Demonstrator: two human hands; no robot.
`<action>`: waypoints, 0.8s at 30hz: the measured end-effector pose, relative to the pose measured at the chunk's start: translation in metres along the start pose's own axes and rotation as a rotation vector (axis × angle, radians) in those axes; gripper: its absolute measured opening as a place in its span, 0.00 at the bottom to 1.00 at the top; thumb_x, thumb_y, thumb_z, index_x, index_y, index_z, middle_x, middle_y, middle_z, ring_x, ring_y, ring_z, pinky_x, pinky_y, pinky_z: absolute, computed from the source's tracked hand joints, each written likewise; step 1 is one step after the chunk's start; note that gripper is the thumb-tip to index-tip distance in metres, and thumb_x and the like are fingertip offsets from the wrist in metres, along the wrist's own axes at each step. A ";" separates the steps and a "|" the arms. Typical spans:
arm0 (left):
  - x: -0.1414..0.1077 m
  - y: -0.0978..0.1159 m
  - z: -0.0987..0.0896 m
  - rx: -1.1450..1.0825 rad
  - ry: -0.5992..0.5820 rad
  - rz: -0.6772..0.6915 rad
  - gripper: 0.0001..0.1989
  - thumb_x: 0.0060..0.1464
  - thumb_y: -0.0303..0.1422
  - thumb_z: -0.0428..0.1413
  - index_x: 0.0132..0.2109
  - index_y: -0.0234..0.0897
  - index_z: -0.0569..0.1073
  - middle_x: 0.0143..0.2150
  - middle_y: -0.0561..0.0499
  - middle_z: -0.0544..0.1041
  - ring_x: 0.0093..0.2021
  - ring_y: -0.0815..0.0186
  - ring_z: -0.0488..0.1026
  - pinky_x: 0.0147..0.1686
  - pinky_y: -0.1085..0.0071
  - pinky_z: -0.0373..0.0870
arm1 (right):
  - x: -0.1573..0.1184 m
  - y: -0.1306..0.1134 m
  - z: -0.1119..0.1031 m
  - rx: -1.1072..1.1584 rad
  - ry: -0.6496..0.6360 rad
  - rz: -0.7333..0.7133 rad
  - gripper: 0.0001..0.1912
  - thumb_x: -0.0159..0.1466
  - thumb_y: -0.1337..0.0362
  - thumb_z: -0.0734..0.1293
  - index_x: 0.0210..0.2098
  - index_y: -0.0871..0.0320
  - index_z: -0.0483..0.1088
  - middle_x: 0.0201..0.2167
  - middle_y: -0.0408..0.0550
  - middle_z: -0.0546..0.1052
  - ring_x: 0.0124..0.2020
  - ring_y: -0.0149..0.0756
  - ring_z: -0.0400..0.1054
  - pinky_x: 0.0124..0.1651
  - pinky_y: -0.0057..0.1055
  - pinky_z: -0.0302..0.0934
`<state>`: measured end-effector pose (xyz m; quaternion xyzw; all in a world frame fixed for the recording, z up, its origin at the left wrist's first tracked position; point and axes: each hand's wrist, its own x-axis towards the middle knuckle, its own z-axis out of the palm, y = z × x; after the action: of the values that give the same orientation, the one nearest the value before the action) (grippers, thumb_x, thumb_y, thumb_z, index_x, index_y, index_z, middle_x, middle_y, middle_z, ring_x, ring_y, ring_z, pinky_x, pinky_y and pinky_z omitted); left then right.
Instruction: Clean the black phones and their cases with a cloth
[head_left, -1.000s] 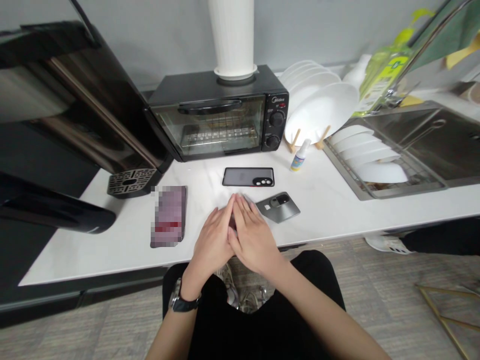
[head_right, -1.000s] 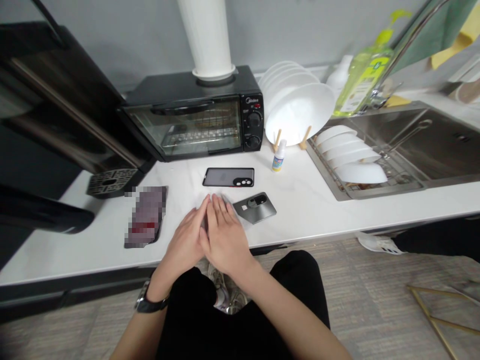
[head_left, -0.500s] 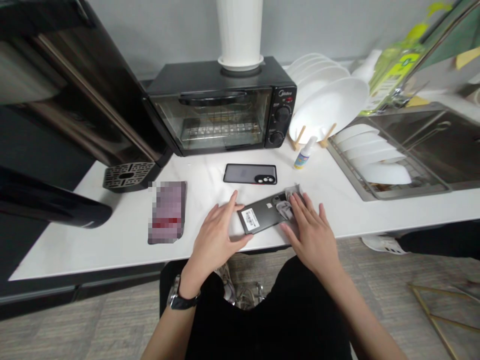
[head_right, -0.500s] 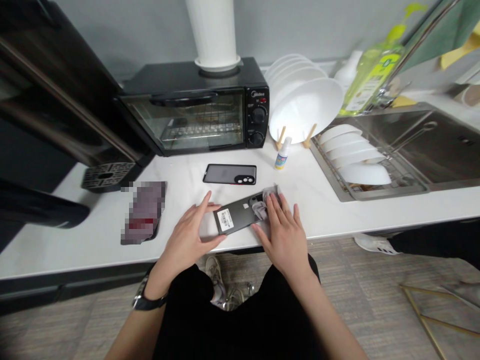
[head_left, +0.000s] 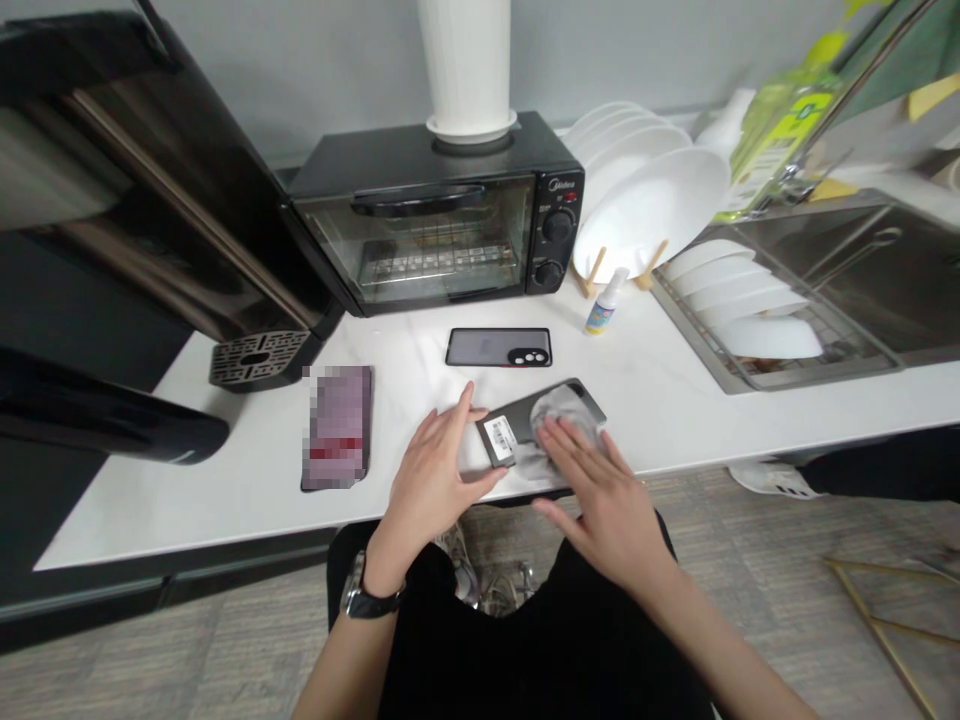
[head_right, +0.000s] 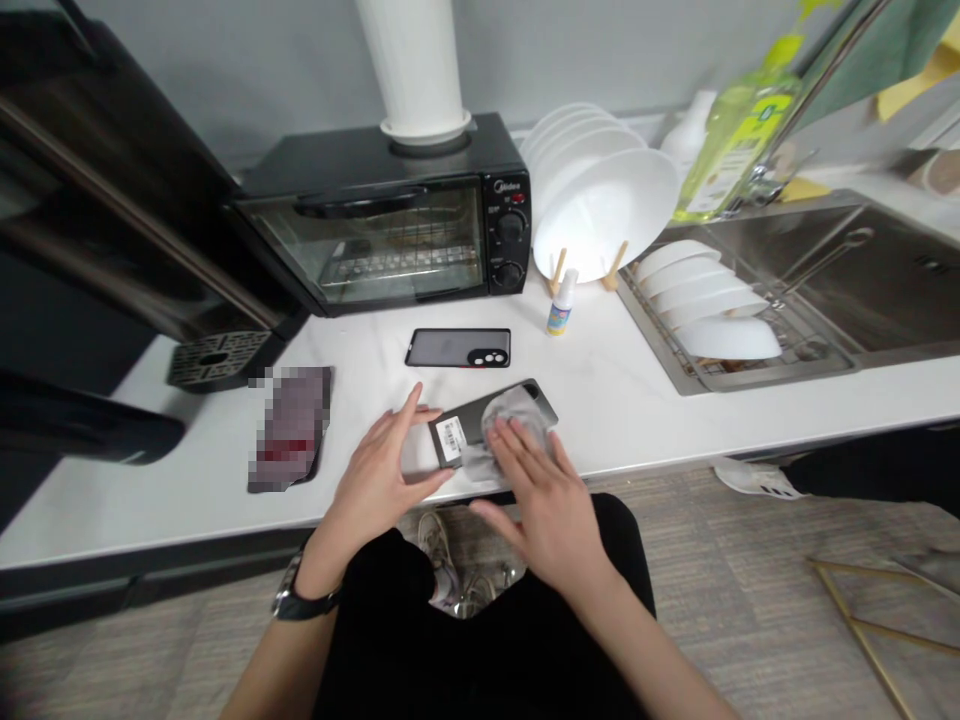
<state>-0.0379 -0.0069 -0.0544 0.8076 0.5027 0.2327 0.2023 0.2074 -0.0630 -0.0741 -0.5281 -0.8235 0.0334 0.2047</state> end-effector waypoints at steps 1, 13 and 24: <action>0.001 0.001 0.000 -0.003 0.004 0.003 0.57 0.57 0.38 0.68 0.79 0.48 0.37 0.65 0.46 0.76 0.68 0.52 0.69 0.72 0.46 0.57 | 0.001 0.012 -0.001 -0.028 0.038 0.070 0.38 0.75 0.46 0.59 0.77 0.56 0.49 0.75 0.53 0.60 0.75 0.51 0.54 0.74 0.60 0.53; -0.002 -0.007 0.003 0.024 -0.004 0.026 0.56 0.56 0.30 0.66 0.79 0.47 0.38 0.66 0.43 0.75 0.66 0.50 0.71 0.71 0.44 0.59 | 0.039 -0.049 0.015 0.213 -0.018 -0.113 0.42 0.69 0.38 0.65 0.70 0.62 0.63 0.71 0.58 0.67 0.74 0.53 0.58 0.75 0.58 0.51; 0.000 -0.003 0.002 -0.009 0.024 0.023 0.54 0.58 0.38 0.67 0.78 0.50 0.41 0.66 0.47 0.75 0.66 0.52 0.70 0.72 0.46 0.56 | 0.039 0.021 0.008 0.012 0.141 0.178 0.38 0.73 0.43 0.62 0.72 0.64 0.61 0.71 0.60 0.66 0.74 0.57 0.58 0.73 0.60 0.54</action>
<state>-0.0389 -0.0064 -0.0574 0.8095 0.4948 0.2468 0.1973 0.2089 -0.0179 -0.0755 -0.5990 -0.7566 0.0193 0.2614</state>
